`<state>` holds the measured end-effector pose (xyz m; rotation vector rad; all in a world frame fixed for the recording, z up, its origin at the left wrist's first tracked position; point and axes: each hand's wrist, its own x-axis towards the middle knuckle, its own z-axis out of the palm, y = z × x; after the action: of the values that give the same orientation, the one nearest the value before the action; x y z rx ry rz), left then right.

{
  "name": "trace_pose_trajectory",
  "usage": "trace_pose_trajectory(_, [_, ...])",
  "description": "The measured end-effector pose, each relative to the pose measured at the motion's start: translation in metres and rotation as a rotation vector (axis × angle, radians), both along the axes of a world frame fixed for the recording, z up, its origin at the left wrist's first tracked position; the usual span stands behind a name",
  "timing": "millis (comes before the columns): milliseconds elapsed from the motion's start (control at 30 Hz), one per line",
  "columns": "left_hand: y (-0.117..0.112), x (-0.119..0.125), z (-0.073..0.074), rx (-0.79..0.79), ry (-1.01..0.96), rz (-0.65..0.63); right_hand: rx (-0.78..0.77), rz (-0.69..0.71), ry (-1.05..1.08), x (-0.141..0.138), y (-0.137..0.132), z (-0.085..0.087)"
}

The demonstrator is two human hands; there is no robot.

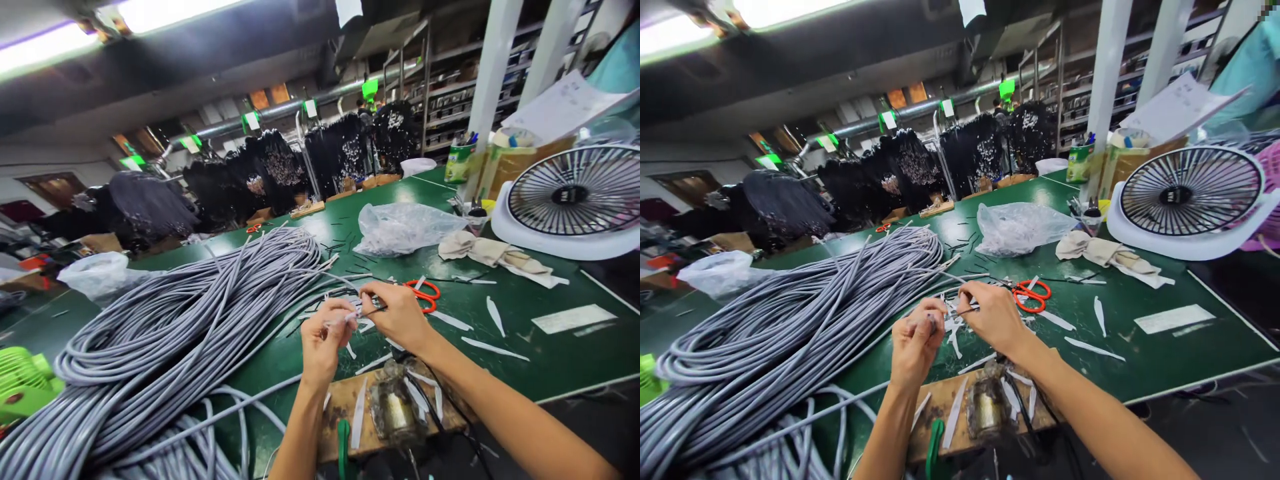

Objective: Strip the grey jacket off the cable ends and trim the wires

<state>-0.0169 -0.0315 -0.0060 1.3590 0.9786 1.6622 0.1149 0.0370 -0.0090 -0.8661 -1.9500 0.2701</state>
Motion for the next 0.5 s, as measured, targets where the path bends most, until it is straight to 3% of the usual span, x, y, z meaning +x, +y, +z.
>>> trace_pose_trajectory(100, [-0.002,0.002,0.001,0.003,-0.115,-0.1,-0.06,-0.185,0.037,0.016,0.014,0.007])
trace_pose_trajectory(167, [-0.002,0.002,0.002,0.011,-0.121,-0.039,-0.131,-0.239,0.171,0.027,0.018,0.015])
trace_pose_trajectory(233, [-0.001,0.002,0.003,-0.014,0.01,0.072,-0.249,-0.004,0.353,0.033,0.013,0.023])
trace_pose_trajectory(300, [0.0,0.002,0.003,-0.032,0.17,0.147,-0.339,0.289,0.332,0.033,0.002,0.028])
trace_pose_trajectory(333, [0.001,0.002,0.004,-0.03,0.229,0.165,-0.333,0.354,0.328,0.031,-0.004,0.03])
trace_pose_trajectory(433, [0.0,0.001,0.005,-0.019,0.349,0.166,-0.305,0.421,0.326,0.026,-0.015,0.03])
trace_pose_trajectory(500, [-0.001,0.0,0.006,-0.032,0.406,0.113,-0.303,0.396,0.348,0.024,-0.013,0.027])
